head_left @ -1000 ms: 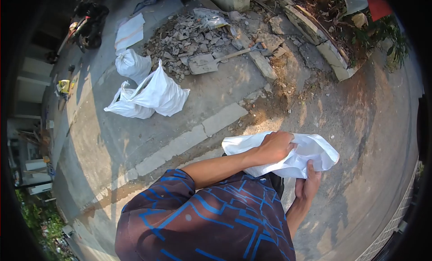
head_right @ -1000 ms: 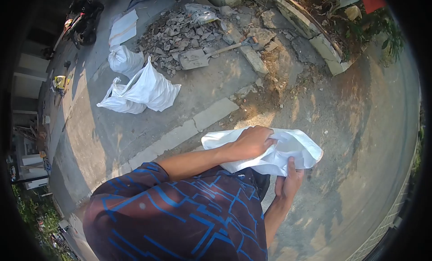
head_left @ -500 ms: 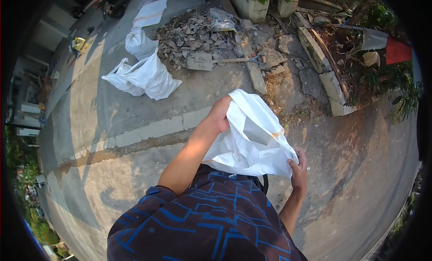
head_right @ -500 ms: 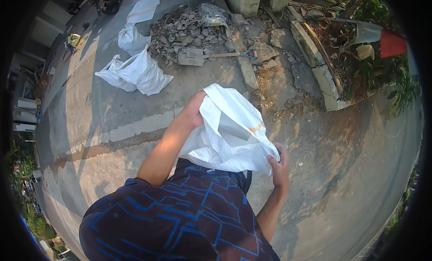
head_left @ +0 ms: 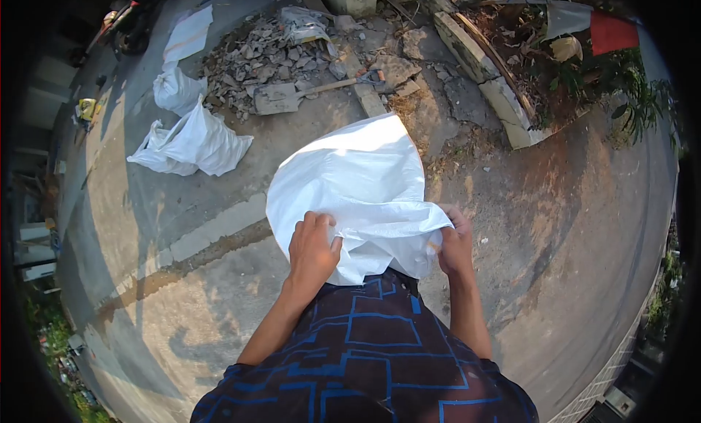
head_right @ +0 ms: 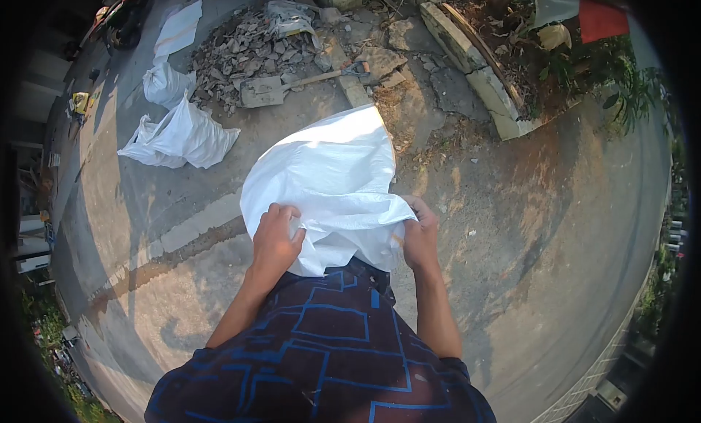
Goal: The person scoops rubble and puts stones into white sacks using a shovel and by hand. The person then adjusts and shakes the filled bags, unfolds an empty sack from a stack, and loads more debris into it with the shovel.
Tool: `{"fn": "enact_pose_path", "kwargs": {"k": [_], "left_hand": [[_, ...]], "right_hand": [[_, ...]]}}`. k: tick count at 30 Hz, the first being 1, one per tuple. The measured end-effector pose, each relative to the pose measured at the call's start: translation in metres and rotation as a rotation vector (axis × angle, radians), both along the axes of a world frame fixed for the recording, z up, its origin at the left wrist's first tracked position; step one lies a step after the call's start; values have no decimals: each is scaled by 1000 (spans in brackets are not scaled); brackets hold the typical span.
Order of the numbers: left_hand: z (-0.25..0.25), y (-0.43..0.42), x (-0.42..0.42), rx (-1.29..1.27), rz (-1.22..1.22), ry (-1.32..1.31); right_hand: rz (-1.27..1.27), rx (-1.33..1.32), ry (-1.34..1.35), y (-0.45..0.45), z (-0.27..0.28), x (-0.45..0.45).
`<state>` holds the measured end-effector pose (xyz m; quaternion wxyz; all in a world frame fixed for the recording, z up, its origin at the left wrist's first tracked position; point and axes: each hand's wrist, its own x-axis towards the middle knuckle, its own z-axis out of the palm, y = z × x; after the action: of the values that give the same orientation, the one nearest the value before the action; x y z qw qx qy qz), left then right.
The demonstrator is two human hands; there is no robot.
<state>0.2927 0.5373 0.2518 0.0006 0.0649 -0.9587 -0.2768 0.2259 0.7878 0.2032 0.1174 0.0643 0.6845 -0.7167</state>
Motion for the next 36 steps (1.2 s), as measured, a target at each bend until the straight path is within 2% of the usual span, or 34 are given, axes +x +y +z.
{"fn": "enact_pose_path", "kwargs": {"k": [1, 2, 4, 6, 7, 8, 9, 10, 12, 13, 14, 15, 16, 18, 19, 21, 22, 23, 24, 25, 26, 27, 28, 29, 31, 33, 34, 36], "left_hand": [[-16, -9, 0, -73, 65, -134], [-32, -16, -5, -71, 33, -121], [-66, -26, -22, 61, 245, -336], [-115, -43, -41, 657, 415, -230], [-136, -47, -55, 1329, 558, -318], [-123, -47, -69, 1456, 638, -467], [-135, -55, -78, 1644, 597, -548], [-129, -55, -90, 1760, 503, -643], [-77, -30, -102, 1738, 334, -596], [-69, -24, -111, 1729, 273, -620], [-63, -23, -118, 1296, 202, -368], [-58, -26, -123, 859, 143, -112], [-57, -32, -127, 850, 130, -107], [-55, -43, -140, 1101, -311, -642], [-43, -44, -138, 1096, -319, -643], [-13, -49, -127, 1136, -505, -596], [-4, -50, -121, 1154, -586, -580], [-12, -41, -126, 1402, -330, -802], [-27, -37, -130, 1405, -329, -796], [-38, -32, -135, 1560, -352, -797], [-47, -32, -136, 1710, -373, -800], [-15, -19, -127, 1650, -370, -738], [-12, -18, -125, 1656, -371, -739], [-11, -19, -122, 1655, -394, -716], [-1, -25, -120, 1641, -416, -693], [17, -30, -125, 972, -758, -460], [10, -36, -129, 978, -721, -441], [-26, -54, -127, 453, -620, -228]], "right_hand": [[-16, -286, -192, 1, -1, 2], [-47, -286, -176, -2, 4, 4], [122, -304, -502, -16, 18, 11], [503, -112, -482, -23, 20, 20], [617, -96, -418, -21, -17, 34], [685, -167, -529, -25, 19, 29], [634, -66, -575, -18, -14, 37], [491, -98, -531, -12, 18, 36], [366, -593, -511, 4, 4, 33], [258, -664, -435, 11, -1, 32], [171, -736, -367, 15, -4, 32], [175, -789, -216, 19, 28, 28], [96, -689, -130, 20, 55, 27], [-19, -758, -32, 26, 56, 24], [-24, -761, -26, 34, 51, 18], [75, -327, -93, 48, 36, 9], [70, -334, -105, 42, 34, 13], [27, 120, 48, 35, 35, 13], [-11, 580, 215, 33, 36, 7], [35, 681, 338, 27, 39, 5], [41, 677, 343, 13, 41, 7], [77, 681, 537, -7, 59, 9], [112, 684, 726, -21, 69, 9], [112, 686, 721, -30, 64, 4], [392, 559, 348, -46, 48, -9], [312, 481, 386, -34, 35, -24], [243, 403, 407, -28, 40, -30], [217, 169, 62, -24, 56, -31]]}}
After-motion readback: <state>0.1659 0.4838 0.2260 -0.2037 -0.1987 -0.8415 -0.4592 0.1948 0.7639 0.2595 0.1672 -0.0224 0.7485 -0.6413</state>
